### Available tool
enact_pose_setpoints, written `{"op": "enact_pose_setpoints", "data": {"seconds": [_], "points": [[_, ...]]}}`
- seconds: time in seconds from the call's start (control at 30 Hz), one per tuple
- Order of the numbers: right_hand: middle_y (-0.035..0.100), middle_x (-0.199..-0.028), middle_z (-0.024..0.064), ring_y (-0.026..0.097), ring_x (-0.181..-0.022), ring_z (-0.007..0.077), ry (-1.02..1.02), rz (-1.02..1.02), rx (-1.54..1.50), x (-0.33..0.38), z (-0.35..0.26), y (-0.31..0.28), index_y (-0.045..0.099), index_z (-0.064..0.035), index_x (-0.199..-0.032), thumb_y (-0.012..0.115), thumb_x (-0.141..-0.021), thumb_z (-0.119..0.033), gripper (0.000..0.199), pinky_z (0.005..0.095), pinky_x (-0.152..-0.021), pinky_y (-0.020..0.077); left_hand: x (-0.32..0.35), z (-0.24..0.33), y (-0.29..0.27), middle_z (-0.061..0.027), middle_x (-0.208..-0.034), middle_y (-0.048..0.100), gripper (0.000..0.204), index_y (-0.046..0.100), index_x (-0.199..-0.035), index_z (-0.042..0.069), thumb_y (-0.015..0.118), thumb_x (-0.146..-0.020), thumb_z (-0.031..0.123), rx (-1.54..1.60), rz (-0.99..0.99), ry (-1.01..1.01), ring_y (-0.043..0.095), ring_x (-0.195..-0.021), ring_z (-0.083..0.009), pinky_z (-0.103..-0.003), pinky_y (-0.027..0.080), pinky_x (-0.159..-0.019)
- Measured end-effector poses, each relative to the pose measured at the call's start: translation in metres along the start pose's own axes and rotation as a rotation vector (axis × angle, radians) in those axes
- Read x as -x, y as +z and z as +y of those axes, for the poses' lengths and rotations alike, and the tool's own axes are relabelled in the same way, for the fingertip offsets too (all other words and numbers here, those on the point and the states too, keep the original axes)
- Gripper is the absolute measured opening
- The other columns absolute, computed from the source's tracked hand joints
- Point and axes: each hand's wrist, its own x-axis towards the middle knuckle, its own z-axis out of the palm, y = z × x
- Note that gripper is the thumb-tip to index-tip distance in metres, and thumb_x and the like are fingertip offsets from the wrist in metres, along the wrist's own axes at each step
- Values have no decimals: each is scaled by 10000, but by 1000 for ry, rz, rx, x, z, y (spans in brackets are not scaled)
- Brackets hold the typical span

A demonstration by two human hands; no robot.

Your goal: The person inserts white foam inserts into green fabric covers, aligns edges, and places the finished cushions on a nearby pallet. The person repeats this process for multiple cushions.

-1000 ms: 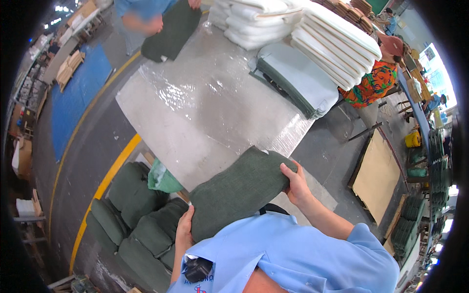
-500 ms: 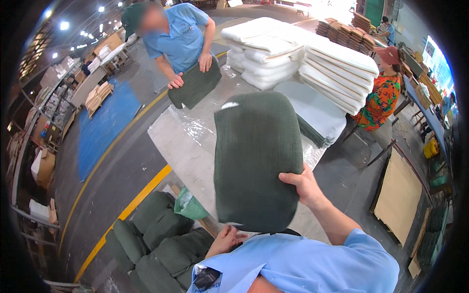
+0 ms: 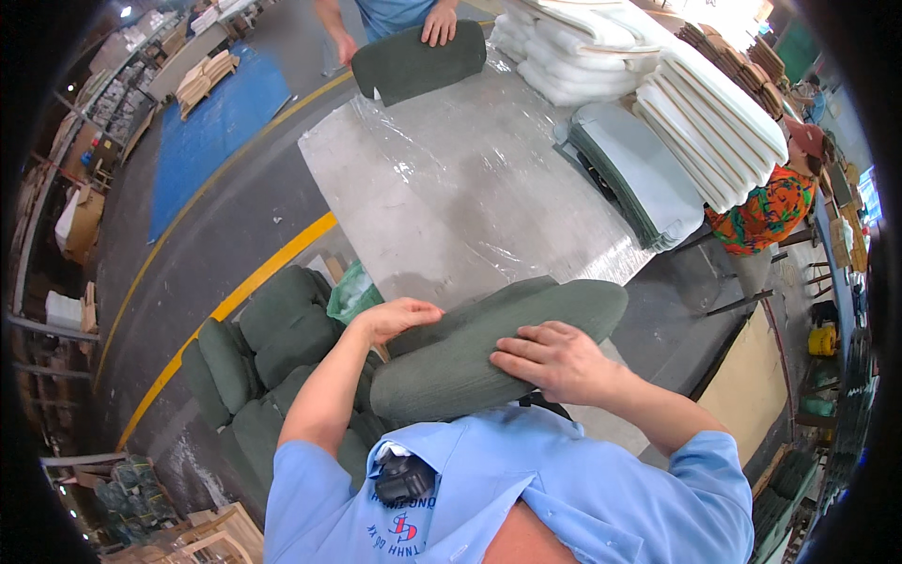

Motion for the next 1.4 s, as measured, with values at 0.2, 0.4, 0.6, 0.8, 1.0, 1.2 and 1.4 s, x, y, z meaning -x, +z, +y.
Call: {"op": "enact_pose_setpoints", "data": {"seconds": [0.2, 0.4, 0.6, 0.8, 1.0, 1.2, 1.4], "points": [[675, -1434, 72, 667, -1249, 324, 53, -203, -116, 0, -12, 52, 623, -156, -1443, 773, -800, -141, 660, 449, -1033, 522, -37, -9, 39, -109, -1053, 752, 556, 728, -1209, -22, 841, -891, 420, -550, -99, -229, 681, -969, -206, -378, 536, -863], [724, -1325, 174, 727, -1104, 317, 551, -419, -707, -55, 74, 27, 636, -86, -1449, 783, -915, -285, 588, 417, -957, 579, -35, -28, 52, -188, -1111, 766, 449, 720, -1212, 32, 625, -1043, 437, -593, 67, -85, 719, -1024, -332, -441, 536, -914], [763, -1150, 176, 751, -713, 274, 1020, -811, -578, -84, 145, 120, 673, -86, -1378, 761, -959, -320, 488, 438, -755, 596, -38, -26, 69, -257, -1080, 726, 382, 677, -1104, 20, 558, -1072, 383, -653, 338, -43, 676, -1083, -468, -540, 524, -905], [777, -1009, 172, 755, -879, 358, 885, -443, -413, -71, 140, 166, 765, -112, -1187, 701, -981, -384, 348, 478, -832, 583, -35, -47, 78, -246, -883, 718, 337, 612, -1018, 33, 557, -1081, 359, -825, 602, 72, 707, -886, -472, -578, 534, -755], [771, -1013, 172, 722, -995, 411, 930, -147, -461, -59, 131, 182, 773, -124, -1126, 687, -975, -317, 260, 509, -875, 570, -49, -64, 82, -190, -679, 678, 298, 588, -884, 59, 638, -1046, 304, -861, 809, 246, 692, -647, -431, -533, 525, -564], [736, -909, 200, 717, -871, 419, 795, 21, -495, -54, 142, 199, 744, -44, -1015, 692, -970, -189, 161, 467, -764, 575, -56, -69, 81, -201, -676, 659, 309, 582, -886, 70, 641, -1046, 327, -847, 806, 132, 688, -665, -438, -525, 519, -573], [760, -902, 157, 732, -912, 392, 831, -50, -483, -57, 145, 194, 769, -96, -1008, 730, -947, -288, 205, 494, -816, 572, -54, -57, 81, -184, -741, 689, 270, 615, -1008, 77, 676, -1025, 340, -854, 773, 64, 699, -725, -431, -540, 528, -631]]}}
